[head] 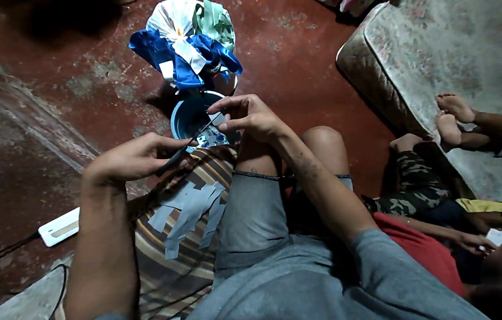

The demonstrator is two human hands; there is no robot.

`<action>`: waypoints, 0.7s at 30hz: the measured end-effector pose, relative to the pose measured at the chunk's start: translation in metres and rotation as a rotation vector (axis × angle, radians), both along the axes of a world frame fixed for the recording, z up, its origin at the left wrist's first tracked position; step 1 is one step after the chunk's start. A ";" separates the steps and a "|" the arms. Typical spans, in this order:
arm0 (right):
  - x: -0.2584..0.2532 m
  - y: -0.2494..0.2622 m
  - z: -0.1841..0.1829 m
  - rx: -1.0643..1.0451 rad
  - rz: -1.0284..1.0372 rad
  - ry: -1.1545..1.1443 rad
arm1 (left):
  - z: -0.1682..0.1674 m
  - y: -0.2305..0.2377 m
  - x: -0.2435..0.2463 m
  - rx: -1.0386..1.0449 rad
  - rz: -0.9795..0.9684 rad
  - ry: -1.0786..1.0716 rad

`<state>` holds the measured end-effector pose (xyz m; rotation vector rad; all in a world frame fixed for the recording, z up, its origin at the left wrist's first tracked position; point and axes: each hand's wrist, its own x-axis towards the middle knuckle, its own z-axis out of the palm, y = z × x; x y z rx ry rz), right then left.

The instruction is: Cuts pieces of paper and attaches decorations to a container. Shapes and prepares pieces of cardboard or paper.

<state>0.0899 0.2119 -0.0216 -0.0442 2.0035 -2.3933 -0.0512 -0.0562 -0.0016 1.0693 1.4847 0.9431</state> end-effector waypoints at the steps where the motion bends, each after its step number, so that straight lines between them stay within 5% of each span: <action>1: 0.000 0.000 0.000 -0.003 0.002 -0.002 | -0.001 0.000 0.002 0.017 0.008 0.008; 16: -0.004 0.001 -0.001 0.000 0.064 -0.062 | 0.000 0.005 0.005 0.090 0.032 -0.132; 21: -0.032 0.011 -0.004 0.426 0.069 -0.355 | 0.006 -0.005 -0.003 0.100 0.218 -0.061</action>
